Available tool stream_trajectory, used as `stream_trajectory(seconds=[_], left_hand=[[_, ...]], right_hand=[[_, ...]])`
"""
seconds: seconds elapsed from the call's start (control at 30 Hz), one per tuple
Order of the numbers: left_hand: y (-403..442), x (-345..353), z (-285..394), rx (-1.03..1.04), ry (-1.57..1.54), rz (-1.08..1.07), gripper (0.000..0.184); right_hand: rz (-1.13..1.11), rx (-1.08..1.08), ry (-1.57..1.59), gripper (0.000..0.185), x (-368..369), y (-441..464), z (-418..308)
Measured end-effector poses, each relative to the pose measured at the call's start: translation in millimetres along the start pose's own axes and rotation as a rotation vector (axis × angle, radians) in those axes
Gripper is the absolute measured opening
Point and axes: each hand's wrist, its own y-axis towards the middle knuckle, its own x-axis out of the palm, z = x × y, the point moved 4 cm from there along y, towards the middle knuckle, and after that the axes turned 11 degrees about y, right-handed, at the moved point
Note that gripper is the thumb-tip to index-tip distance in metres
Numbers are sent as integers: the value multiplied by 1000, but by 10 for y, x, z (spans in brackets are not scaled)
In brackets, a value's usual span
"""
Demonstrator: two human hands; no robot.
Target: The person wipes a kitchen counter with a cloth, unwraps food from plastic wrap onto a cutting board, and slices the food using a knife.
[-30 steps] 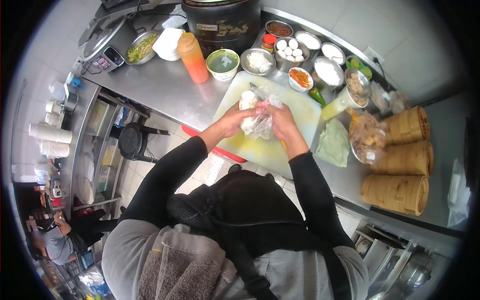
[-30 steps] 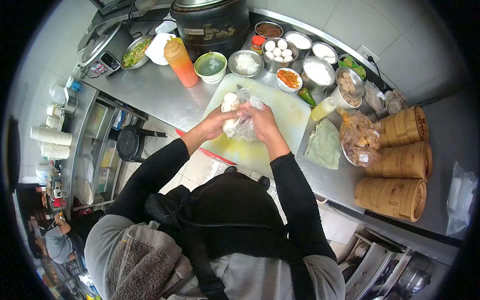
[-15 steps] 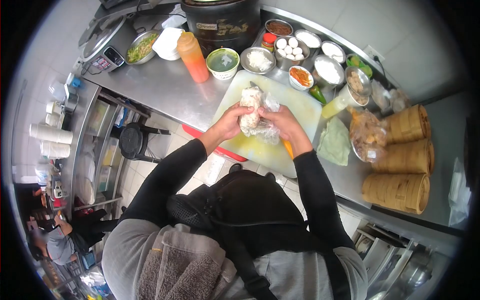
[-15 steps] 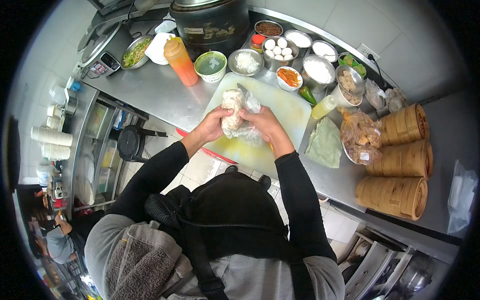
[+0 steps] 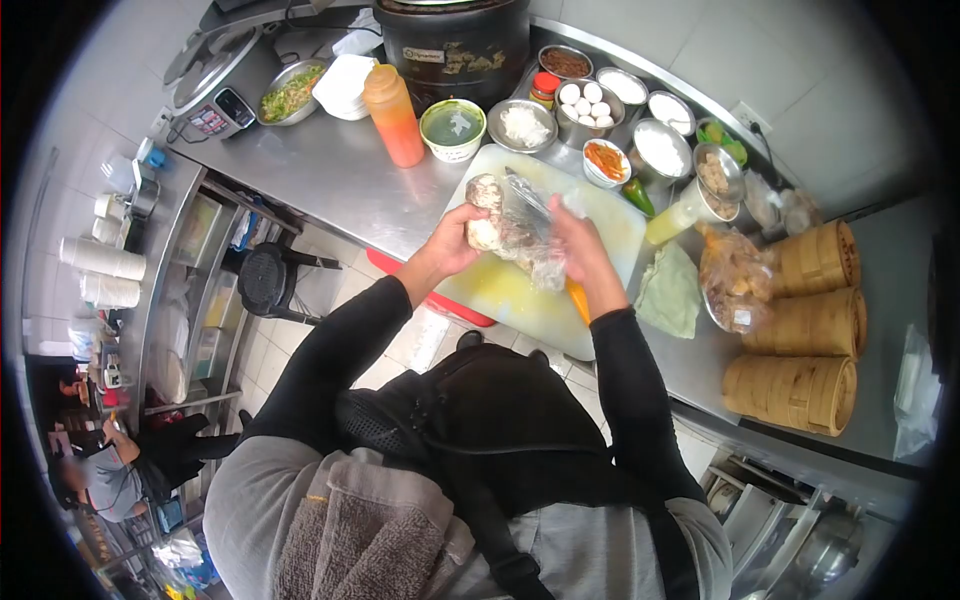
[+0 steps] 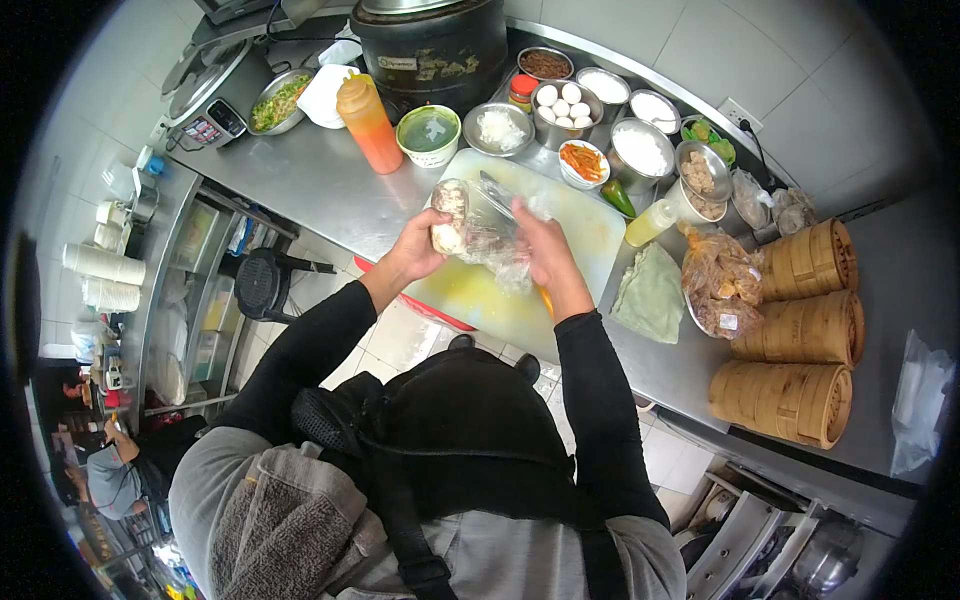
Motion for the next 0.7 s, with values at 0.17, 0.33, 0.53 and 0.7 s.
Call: stream_trajectory(seconds=[0.17,0.33,0.53,0.7], left_hand=[[-81,229,105,24,21,-26,52],[-46,277,66,-41,32,-21,49],[5,259,-47,8,291,79,49],[-25,186,9,12,-103,-152,62]], right_hand=[[-68,11,-510,54,451,-362,-73],[-159,-163,194,27,401,-168,-23],[-100,-137,352,13,302,-8,79],[-92,31,571,22,17,103,1]])
